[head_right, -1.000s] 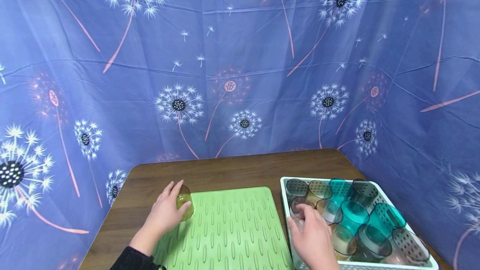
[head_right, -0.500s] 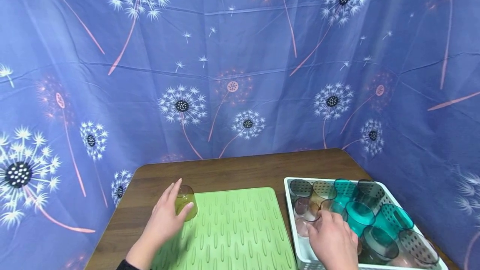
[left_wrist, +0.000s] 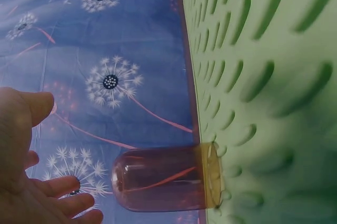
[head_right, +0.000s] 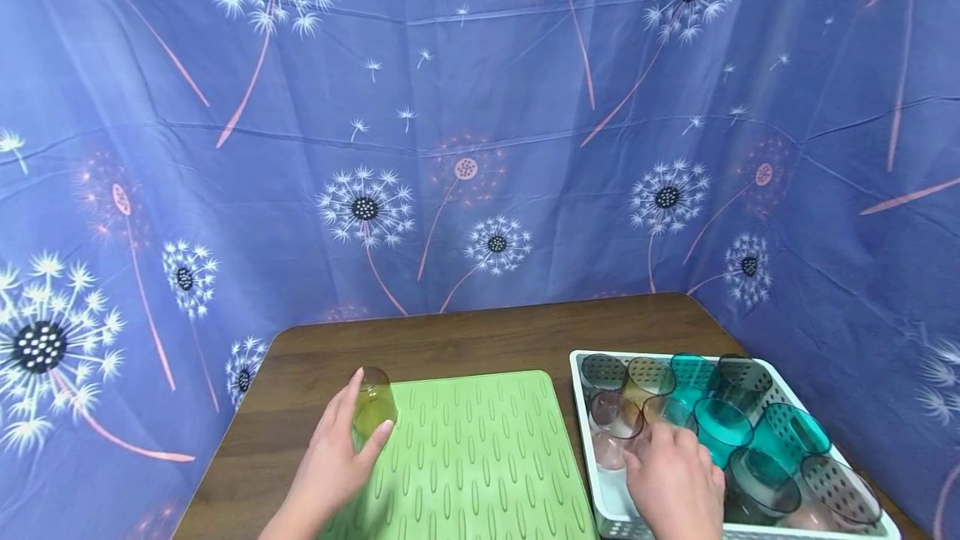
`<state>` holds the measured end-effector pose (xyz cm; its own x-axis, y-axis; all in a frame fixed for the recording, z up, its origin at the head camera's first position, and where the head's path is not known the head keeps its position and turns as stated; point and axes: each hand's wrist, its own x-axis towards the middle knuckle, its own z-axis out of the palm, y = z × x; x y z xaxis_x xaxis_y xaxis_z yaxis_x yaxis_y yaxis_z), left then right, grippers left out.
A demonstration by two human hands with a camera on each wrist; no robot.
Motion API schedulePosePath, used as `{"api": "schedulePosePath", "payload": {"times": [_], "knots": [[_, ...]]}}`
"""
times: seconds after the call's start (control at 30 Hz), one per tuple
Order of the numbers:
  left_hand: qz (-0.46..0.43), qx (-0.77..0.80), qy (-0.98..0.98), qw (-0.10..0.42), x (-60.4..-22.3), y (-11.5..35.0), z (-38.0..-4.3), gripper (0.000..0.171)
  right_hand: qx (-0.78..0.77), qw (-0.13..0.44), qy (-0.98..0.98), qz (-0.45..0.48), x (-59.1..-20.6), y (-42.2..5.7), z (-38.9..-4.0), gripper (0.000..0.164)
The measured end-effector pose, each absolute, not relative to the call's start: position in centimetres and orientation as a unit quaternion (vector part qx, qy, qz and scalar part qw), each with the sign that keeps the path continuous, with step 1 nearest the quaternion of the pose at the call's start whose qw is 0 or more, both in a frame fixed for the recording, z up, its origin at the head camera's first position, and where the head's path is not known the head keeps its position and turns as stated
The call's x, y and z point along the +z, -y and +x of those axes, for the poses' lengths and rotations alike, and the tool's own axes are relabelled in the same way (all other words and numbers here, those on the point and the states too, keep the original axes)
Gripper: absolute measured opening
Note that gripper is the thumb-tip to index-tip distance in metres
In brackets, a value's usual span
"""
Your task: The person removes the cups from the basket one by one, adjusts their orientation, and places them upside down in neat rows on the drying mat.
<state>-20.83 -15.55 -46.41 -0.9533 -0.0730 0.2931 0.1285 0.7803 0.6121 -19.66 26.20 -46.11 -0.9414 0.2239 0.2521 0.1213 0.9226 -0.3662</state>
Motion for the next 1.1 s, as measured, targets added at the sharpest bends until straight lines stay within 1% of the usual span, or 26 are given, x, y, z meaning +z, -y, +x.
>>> {"api": "schedulePosePath", "payload": {"times": [0.23,0.33,0.47,0.6,0.73,0.83,0.97,1.1], "knots": [[-0.018,-0.35,0.921,0.172,-47.0,15.2,-19.8,0.086,0.179,0.136,0.969,-0.102,-45.9,-26.6,-19.7,0.038],[-0.022,-0.349,0.919,0.181,-47.2,15.1,-19.6,0.085,0.182,0.115,0.969,-0.12,-45.8,-27.0,-19.7,0.036],[-0.026,-0.349,0.918,0.189,-47.5,14.9,-19.5,0.083,0.184,0.064,0.971,-0.14,-45.6,-27.5,-19.7,0.039],[-0.025,-0.356,0.916,0.184,-47.6,14.7,-19.4,0.081,0.168,0.005,0.975,-0.146,-45.5,-27.9,-19.9,0.04],[-0.022,-0.358,0.917,0.173,-47.5,14.5,-19.3,0.078,0.152,-0.04,0.977,-0.146,-45.6,-28.0,-20.1,0.033],[-0.021,-0.358,0.919,0.165,-47.5,14.4,-19.2,0.075,0.148,-0.061,0.976,-0.149,-45.7,-28.0,-20.2,0.029],[-0.02,-0.358,0.921,0.155,-47.5,14.4,-19.2,0.075,0.147,-0.081,0.973,-0.157,-45.6,-27.8,-20.2,0.027],[-0.022,-0.355,0.922,0.152,-47.7,14.4,-19.2,0.076,0.149,-0.077,0.973,-0.161,-45.3,-27.5,-20.0,0.028]]}}
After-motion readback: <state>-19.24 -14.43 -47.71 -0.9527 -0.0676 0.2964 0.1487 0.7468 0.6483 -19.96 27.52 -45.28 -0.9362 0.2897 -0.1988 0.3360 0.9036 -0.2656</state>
